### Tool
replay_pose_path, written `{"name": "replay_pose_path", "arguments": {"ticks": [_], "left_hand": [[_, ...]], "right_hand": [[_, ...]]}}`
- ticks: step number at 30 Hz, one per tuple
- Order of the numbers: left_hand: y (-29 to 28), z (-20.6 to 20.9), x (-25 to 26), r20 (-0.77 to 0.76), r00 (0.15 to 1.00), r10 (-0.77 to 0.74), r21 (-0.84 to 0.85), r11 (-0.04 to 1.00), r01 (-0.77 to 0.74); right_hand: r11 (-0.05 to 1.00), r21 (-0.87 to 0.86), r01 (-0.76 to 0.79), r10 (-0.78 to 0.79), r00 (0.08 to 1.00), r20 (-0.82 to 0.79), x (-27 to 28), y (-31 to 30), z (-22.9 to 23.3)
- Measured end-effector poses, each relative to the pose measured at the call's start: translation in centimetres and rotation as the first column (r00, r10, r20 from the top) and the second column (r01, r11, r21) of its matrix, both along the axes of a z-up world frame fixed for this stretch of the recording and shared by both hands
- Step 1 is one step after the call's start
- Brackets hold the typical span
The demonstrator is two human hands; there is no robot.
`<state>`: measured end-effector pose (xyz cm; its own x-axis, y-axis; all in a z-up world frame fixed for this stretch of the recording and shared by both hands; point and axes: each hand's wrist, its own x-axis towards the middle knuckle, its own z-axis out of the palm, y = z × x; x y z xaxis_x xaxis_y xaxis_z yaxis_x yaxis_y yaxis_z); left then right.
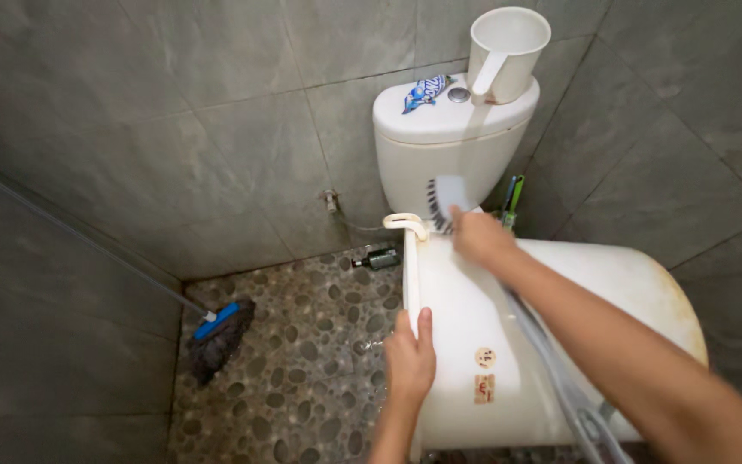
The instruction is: The person scrubs the interior and exterior surfaces of a large white plastic bucket with a long-handled brush and water while it is positioned next to a toilet.
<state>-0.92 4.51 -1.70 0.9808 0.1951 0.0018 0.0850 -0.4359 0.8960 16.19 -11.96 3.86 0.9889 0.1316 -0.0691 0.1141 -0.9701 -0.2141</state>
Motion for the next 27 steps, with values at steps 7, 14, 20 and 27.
{"name": "replay_pose_path", "arguments": {"ticks": [7, 14, 20, 27], "left_hand": [[-0.5, 0.0, -1.6, 0.017, 0.992, 0.121, -0.100, 0.988, -0.119], [-6.4, -4.3, -3.7, 0.088, 0.991, 0.104, -0.124, 0.988, -0.093], [-9.6, -5.6, -6.8, 0.231, 0.973, -0.010, -0.145, 0.988, 0.045], [-8.8, 2.8, -1.4, 0.167, 0.985, 0.043, -0.034, 0.999, -0.038]], "right_hand": [[0.918, 0.277, 0.285, -0.211, 0.940, -0.268, -6.3, -7.3, 6.6], [0.908, 0.272, 0.318, -0.260, 0.938, -0.230, -10.0, -8.7, 7.7], [0.978, 0.118, 0.174, -0.180, 0.983, 0.041, -12.3, -10.1, 5.4], [0.975, 0.030, 0.218, -0.215, 0.972, -0.091, -16.6, -10.9, 5.6]]}}
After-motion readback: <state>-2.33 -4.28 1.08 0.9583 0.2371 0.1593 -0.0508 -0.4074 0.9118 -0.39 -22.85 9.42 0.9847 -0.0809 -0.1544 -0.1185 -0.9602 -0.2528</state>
